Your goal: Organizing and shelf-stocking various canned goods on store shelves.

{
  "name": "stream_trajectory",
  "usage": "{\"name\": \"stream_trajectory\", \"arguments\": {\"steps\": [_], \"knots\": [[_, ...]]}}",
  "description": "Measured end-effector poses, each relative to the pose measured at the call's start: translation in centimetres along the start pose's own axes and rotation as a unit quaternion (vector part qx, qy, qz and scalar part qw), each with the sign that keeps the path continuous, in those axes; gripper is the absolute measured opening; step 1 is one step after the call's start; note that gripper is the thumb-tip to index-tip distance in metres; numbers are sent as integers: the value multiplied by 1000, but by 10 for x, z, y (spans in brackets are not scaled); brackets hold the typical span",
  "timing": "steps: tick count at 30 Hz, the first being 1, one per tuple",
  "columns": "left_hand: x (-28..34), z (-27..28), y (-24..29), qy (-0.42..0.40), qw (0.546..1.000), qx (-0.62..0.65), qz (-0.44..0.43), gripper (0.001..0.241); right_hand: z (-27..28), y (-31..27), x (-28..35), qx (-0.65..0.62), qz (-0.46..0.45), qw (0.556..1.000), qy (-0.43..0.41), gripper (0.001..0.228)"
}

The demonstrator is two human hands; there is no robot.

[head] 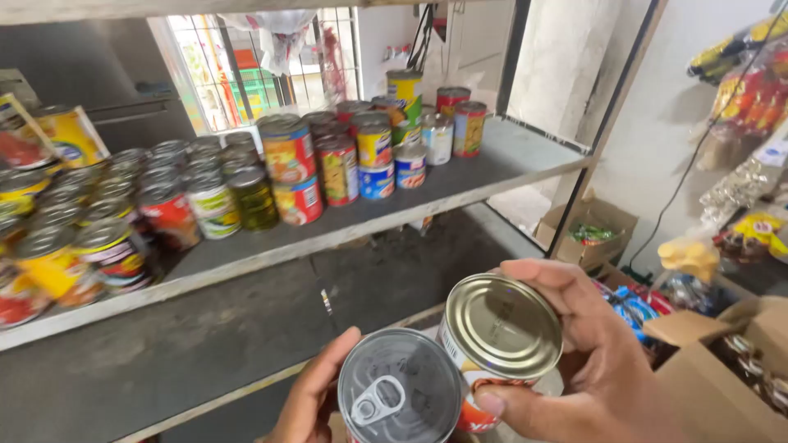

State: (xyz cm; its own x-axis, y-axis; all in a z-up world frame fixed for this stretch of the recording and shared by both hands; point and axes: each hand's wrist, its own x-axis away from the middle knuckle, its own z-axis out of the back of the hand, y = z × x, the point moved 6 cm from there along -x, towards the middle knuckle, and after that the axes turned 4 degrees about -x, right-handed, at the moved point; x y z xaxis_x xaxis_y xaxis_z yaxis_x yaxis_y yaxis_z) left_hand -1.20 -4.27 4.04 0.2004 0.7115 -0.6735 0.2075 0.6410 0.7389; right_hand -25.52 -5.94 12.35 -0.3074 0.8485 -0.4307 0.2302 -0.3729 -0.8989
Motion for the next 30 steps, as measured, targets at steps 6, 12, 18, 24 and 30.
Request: {"name": "stream_trajectory", "arguments": {"steps": [6, 12, 18, 24, 30], "knots": [[-78, -74, -71, 152, 986, -48, 51, 82, 111, -13, -93, 33, 52, 998, -30, 86], [-165, -115, -99, 153, 984, -86, 27, 81, 205, 2, -214, 124, 70, 990, 18, 79], [-169, -105, -173, 152, 982, -84, 76, 91, 266, 55, -322, 269, 85, 957, 62, 73], [-179, -96, -203, 138, 979, -128, 77, 93, 314, 142, -414, 176, 21, 982, 71, 78], [-185, -101, -207, 143, 973, -166, 72, 87, 324, 188, -486, 292, 86, 948, 99, 79]]}}
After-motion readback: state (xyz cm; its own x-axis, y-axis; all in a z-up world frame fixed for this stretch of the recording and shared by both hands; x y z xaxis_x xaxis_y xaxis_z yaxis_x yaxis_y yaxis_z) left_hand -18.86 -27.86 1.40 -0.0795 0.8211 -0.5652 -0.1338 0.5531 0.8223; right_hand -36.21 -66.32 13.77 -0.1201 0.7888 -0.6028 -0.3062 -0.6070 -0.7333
